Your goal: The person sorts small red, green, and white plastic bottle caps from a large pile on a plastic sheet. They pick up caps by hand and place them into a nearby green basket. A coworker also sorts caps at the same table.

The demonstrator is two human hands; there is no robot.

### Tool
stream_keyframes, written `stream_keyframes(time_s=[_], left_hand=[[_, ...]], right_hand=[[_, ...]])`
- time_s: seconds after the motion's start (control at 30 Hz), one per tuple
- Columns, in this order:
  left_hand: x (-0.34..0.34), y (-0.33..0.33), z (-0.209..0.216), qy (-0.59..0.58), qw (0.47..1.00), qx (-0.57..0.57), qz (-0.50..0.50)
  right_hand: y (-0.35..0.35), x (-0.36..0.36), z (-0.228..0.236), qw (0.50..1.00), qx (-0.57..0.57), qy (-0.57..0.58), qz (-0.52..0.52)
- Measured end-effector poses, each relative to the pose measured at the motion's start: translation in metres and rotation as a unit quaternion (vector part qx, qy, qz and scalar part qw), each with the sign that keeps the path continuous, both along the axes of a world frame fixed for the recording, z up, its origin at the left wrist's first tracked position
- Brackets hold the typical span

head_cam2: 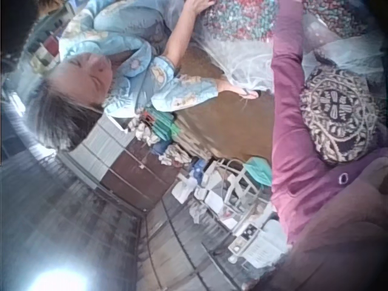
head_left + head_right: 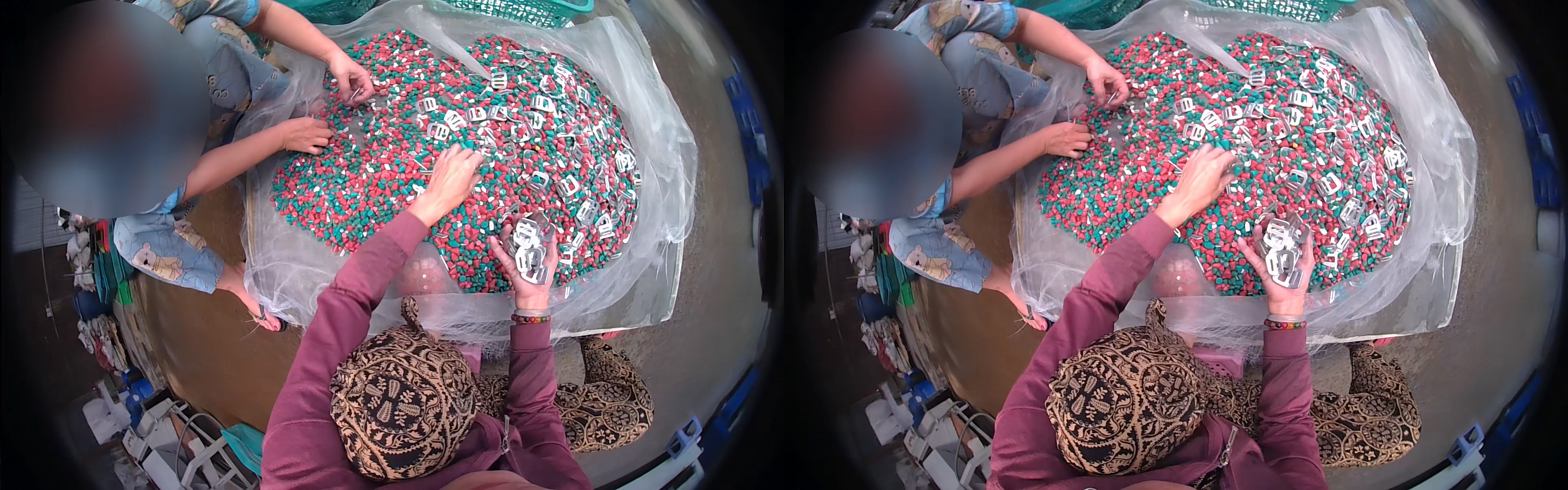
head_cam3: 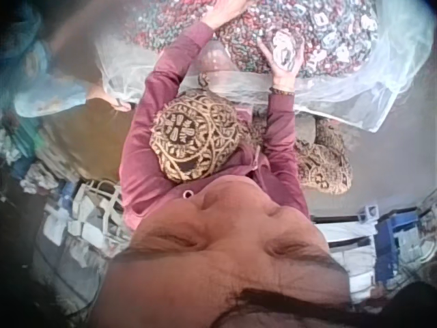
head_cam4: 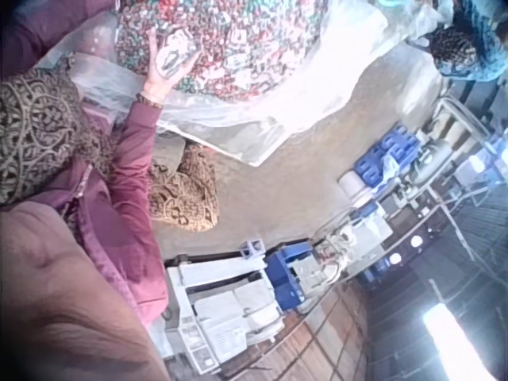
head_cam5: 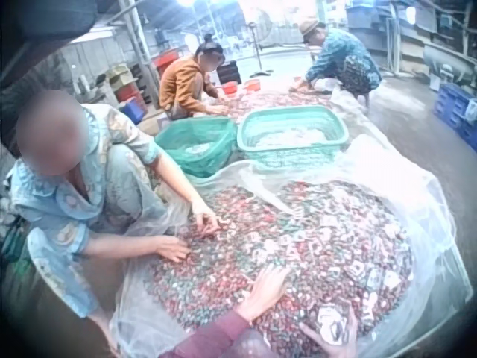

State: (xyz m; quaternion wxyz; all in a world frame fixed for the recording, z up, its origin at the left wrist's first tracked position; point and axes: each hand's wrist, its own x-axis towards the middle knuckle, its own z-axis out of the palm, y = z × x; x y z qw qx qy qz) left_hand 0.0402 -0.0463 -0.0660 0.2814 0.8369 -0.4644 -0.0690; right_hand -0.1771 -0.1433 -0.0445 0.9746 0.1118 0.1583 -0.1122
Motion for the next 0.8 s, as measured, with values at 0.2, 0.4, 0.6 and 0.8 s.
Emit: stream_keyframes(time_s=[0.2,0.4,0.6,0.8], left_hand=[[0.018,0.061,0.024,-0.07,0.994,0.027,0.079],[0.012,0.051,0.116,0.317,0.945,-0.066,-0.044],[0.075,0.029,0.035,0.025,0.996,-0.072,0.043],[0.1,0.025,-0.025,-0.074,0.995,0.064,0.037]], right_hand=[[0.018,0.02,-0.013,0.998,0.065,-0.018,-0.006],[0.04,0.061,-0.008,0.998,0.026,-0.031,0.057],[0.023,0.087,-0.016,0.994,0.045,-0.08,0.059],[0.003,0.074,-0.024,0.996,0.081,-0.025,0.014]])
